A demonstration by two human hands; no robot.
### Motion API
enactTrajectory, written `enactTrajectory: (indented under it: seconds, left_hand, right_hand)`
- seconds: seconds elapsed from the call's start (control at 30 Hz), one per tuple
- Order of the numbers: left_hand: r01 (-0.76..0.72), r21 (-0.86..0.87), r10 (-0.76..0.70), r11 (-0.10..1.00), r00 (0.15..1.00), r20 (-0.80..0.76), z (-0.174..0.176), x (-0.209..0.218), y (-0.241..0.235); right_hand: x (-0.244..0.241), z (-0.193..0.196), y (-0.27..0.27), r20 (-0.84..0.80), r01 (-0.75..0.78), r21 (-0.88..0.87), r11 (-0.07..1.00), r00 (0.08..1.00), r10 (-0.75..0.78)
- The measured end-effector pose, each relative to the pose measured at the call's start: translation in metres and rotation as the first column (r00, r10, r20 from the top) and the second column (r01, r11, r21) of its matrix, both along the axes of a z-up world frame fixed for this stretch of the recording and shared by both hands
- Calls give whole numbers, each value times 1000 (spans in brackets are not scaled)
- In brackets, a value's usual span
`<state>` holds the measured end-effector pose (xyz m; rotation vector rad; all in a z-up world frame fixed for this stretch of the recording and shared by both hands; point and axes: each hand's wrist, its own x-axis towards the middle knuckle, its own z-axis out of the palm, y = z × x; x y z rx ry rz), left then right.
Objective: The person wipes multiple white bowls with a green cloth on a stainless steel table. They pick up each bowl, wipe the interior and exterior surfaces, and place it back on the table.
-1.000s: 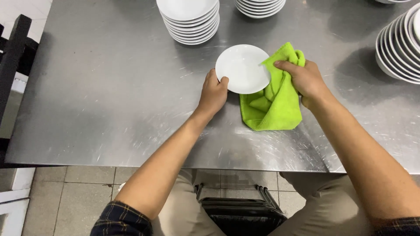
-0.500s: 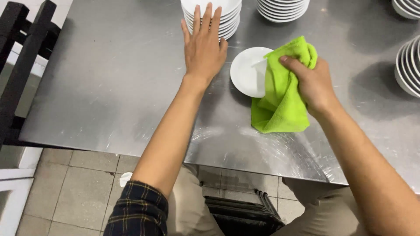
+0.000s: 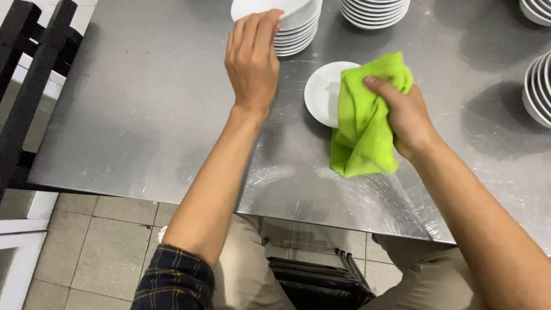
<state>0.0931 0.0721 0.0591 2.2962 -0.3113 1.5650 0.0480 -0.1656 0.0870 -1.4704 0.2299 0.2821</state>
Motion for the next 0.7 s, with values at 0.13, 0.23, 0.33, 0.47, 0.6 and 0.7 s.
enactTrajectory:
  seconds: [0.13, 0.23, 0.33, 0.47, 0.6, 0.7]
  left_hand:
    - [216, 112, -228, 970, 968, 101, 10, -24, -5]
    - [405, 280, -432, 870, 901, 37, 1, -35, -15]
    - [582, 425, -610, 694, 788, -83, -4, -45, -36]
    - [662, 235, -648, 712, 748, -142, -24, -47, -48]
    - [746, -486, -890, 454, 404, -212, 0, -67, -43]
    - [558, -763, -942, 326, 126, -310, 19, -77, -38]
  right_hand:
    - [5, 7, -9, -175, 158, 368, 916, 980, -98]
    - [8, 5, -26, -23, -124, 587, 800, 985, 169]
    - [3, 18, -22, 66, -210, 663, 718, 972, 224]
    - [3, 12, -14, -15, 113, 496, 861, 992, -122]
    - [-5, 20, -4, -51, 249, 263, 932, 968, -244]
    - [-22, 33, 16, -178, 251, -6, 968, 952, -248]
